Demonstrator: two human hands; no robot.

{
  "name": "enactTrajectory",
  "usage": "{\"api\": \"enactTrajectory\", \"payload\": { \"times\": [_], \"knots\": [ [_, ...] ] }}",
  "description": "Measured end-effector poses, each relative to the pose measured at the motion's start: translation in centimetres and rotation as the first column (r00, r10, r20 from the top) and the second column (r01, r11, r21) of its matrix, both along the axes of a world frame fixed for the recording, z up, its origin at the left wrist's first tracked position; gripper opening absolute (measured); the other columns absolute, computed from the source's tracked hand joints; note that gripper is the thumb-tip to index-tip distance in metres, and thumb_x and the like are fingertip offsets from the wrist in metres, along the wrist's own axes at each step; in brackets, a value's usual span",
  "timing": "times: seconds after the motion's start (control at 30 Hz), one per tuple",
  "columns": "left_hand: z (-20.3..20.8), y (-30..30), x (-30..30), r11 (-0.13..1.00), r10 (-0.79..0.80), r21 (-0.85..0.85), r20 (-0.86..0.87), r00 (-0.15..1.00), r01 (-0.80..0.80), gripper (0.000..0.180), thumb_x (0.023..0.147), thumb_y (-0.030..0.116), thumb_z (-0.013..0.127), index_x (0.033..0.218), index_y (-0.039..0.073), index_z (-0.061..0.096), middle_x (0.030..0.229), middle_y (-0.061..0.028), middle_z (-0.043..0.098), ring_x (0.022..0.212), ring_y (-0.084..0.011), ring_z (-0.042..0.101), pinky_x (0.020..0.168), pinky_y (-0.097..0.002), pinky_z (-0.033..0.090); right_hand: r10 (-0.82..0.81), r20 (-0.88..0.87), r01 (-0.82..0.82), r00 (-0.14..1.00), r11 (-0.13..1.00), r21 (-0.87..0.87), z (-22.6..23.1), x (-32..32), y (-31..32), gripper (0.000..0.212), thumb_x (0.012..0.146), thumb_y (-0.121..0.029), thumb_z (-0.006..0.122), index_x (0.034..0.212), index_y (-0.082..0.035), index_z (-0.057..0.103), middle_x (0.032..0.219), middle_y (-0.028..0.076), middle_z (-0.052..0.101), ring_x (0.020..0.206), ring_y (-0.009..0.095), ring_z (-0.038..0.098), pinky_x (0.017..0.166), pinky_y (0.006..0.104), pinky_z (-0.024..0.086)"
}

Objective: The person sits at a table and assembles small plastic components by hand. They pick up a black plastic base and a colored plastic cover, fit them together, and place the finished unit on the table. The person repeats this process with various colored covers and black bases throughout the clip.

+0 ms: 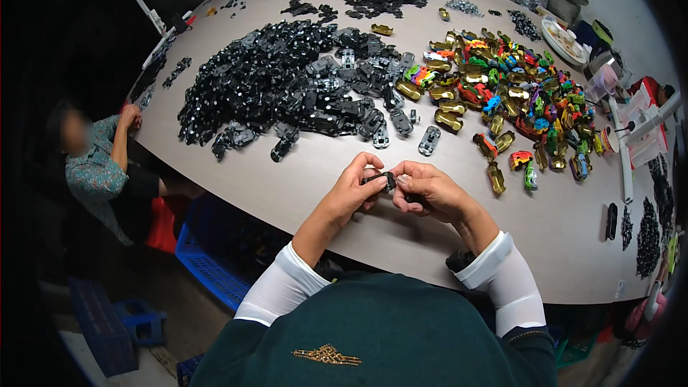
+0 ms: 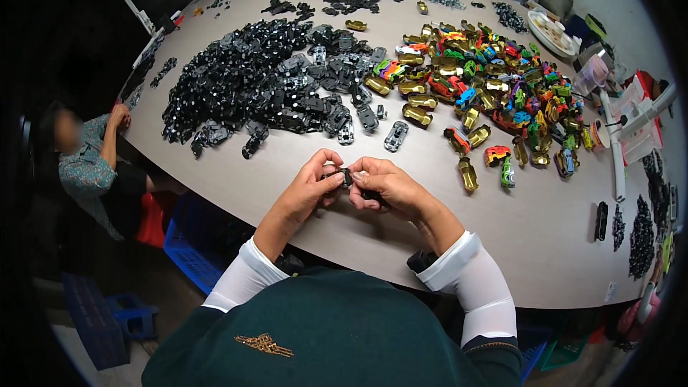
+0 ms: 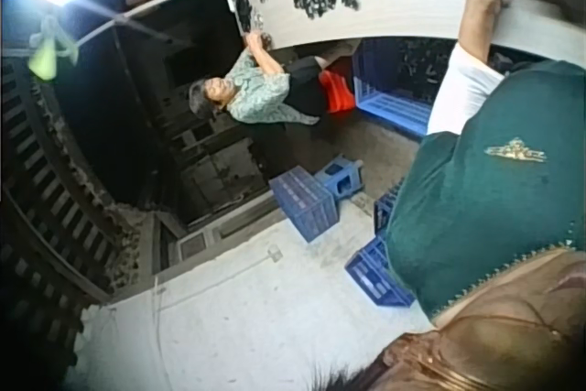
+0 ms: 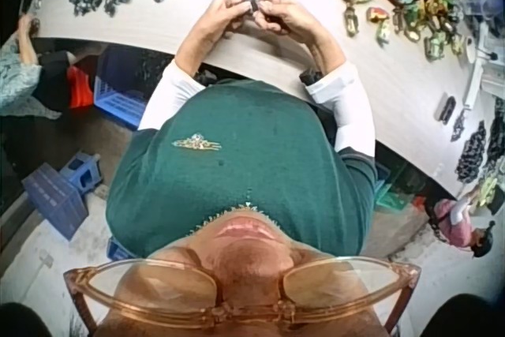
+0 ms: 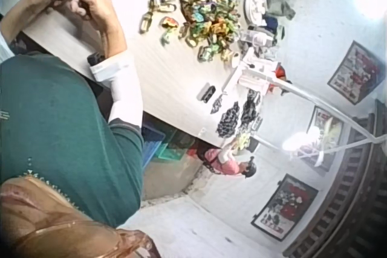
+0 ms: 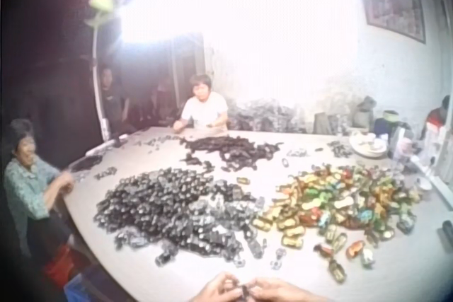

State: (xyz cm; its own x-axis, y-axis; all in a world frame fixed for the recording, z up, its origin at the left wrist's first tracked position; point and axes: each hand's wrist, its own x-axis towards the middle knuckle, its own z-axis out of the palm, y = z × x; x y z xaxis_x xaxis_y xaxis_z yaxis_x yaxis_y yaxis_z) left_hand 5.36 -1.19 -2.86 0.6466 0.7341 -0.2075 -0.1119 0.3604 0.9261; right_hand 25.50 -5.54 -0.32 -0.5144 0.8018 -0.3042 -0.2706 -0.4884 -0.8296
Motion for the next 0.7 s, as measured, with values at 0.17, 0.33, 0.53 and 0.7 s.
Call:
{"api": "enactTrajectory", "payload": {
  "times": [0.17, 0.33, 0.53, 0.7],
  "knots": [
    [0.7, 0.1, -0.3, 0.999, -0.044, 0.007, -0.075, 0.996, 0.045, 0.032, 0.090, 0.015, 0.061, 0.113, 0.010, 0.040, 0.081, 0.0012, 0.053, 0.059, -0.0041, 0.045, 0.049, -0.0183, 0.033, 0.003, 0.046, -0.004, 0.999, 1.000, 0.025, 0.0, -0.3, -0.2, 0.018, 0.098, -0.020, 0.048, 0.106, -0.004, 0.048, 0.068, 0.007, 0.060, 0.047, 0.007, 0.042, 0.043, 0.0191, 0.032],
    [0.5, -0.1, -0.3, 0.993, 0.000, 0.118, -0.143, 0.990, 0.017, 0.034, 0.088, 0.012, 0.062, 0.114, 0.009, 0.040, 0.085, -0.0012, 0.058, 0.060, -0.0056, 0.047, 0.050, -0.0200, 0.036, 0.004, 0.085, -0.007, 0.996, 0.999, 0.035, -0.2, -0.6, -0.3, 0.014, 0.097, -0.017, 0.049, 0.103, -0.004, 0.049, 0.066, 0.007, 0.059, 0.048, 0.007, 0.042, 0.043, 0.0199, 0.032],
    [1.8, -0.5, -0.1, 0.878, 0.086, 0.448, -0.490, 0.868, 0.166, 0.036, 0.086, 0.007, 0.061, 0.114, 0.007, 0.039, 0.090, -0.0070, 0.060, 0.079, -0.0121, 0.055, 0.071, -0.0270, 0.044, -0.048, 0.364, -0.004, 0.930, 0.990, 0.141, -2.9, -1.6, -0.5, 0.011, 0.096, -0.013, 0.049, 0.099, -0.002, 0.052, 0.068, 0.006, 0.060, 0.051, 0.007, 0.046, 0.046, 0.0199, 0.035],
    [0.2, 0.4, -0.7, 0.913, 0.091, 0.403, -0.369, 0.925, 0.071, 0.040, 0.084, 0.007, 0.063, 0.115, 0.006, 0.038, 0.088, -0.0078, 0.059, 0.082, -0.0111, 0.055, 0.071, -0.0241, 0.043, -0.015, 0.104, 0.008, 0.994, 0.998, 0.063, -2.0, -0.5, 0.0, 0.014, 0.096, -0.012, 0.047, 0.101, 0.000, 0.052, 0.071, 0.005, 0.060, 0.054, 0.007, 0.048, 0.048, 0.0194, 0.038]
  ]
}}
